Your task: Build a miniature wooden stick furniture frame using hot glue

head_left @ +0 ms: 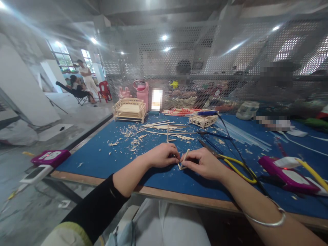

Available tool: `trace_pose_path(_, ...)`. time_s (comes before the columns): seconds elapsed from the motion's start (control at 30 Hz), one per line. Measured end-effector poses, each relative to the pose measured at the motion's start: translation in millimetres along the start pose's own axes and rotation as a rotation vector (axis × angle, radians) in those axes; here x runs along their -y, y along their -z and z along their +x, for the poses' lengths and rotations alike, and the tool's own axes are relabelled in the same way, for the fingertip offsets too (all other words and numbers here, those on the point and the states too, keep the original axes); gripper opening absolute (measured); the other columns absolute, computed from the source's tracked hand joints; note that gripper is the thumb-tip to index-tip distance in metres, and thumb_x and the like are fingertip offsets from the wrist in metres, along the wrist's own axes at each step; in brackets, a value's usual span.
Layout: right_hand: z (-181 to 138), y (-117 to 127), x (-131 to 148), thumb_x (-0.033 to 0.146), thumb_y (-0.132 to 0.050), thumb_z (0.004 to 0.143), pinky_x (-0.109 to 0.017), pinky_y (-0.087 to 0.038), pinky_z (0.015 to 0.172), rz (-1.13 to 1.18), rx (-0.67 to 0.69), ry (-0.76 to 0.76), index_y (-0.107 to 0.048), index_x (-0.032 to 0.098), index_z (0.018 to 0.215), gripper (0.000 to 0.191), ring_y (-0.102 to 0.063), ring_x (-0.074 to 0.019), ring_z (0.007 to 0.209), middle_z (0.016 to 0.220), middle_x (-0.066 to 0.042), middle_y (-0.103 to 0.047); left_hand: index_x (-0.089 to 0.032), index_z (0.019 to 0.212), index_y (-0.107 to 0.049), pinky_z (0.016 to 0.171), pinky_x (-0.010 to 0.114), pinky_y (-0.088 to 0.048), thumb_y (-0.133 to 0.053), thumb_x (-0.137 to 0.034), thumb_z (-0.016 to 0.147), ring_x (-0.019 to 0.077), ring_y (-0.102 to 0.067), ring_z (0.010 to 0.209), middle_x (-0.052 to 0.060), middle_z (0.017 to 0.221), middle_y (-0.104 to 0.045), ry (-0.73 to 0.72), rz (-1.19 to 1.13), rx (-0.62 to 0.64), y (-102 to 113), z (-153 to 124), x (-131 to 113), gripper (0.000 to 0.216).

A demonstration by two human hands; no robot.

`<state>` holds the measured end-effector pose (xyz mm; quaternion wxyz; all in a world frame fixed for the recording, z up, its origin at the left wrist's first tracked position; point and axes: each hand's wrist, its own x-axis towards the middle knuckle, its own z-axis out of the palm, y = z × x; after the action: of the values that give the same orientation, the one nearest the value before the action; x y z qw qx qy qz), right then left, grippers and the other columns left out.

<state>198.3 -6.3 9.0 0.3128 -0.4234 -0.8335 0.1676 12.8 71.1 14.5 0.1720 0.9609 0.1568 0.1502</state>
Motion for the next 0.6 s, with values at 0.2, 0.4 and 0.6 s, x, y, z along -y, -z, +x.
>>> trace_pose_path(0.2,0.3,-0.1,1.2,0.026,-0.053,0.082,-0.022,-0.041,0.057,0.028,0.002,-0.009,-0.065,0.017,0.069,0.021,-0.060,-0.0127,0.059,0.070,-0.004,-0.071,-0.014,0.082,-0.068,0.074,0.023,-0.044,-0.058,-0.008,0.077,0.0143,-0.058,0.079,0.004,0.081,-0.062,0.044,-0.040,-0.078,4.1,-1.7,-4.2,0.012)
trace_pose_path(0.4,0.0,-0.5,-0.3,0.026,-0.052,0.082,-0.022,-0.041,0.057,0.027,0.001,-0.005,-0.066,0.017,0.069,0.021,-0.060,-0.0127,0.060,0.070,-0.004,-0.071,-0.013,0.082,-0.068,0.070,0.020,-0.043,-0.060,-0.008,0.076,0.0123,-0.058,0.074,0.003,0.079,-0.062,0.037,-0.010,-0.004,1.3,-0.1,0.9,0.012)
trace_pose_path(0.6,1.2,-2.0,-0.7,0.026,-0.052,0.082,-0.022,-0.040,0.056,0.033,0.005,-0.009,-0.066,0.017,0.069,0.021,-0.057,-0.0117,0.057,0.067,-0.003,-0.069,-0.014,0.081,-0.068,0.069,0.020,-0.042,-0.061,-0.010,0.077,0.0120,-0.057,0.073,0.002,0.077,-0.062,0.042,-0.002,0.000,0.5,0.6,2.0,0.009)
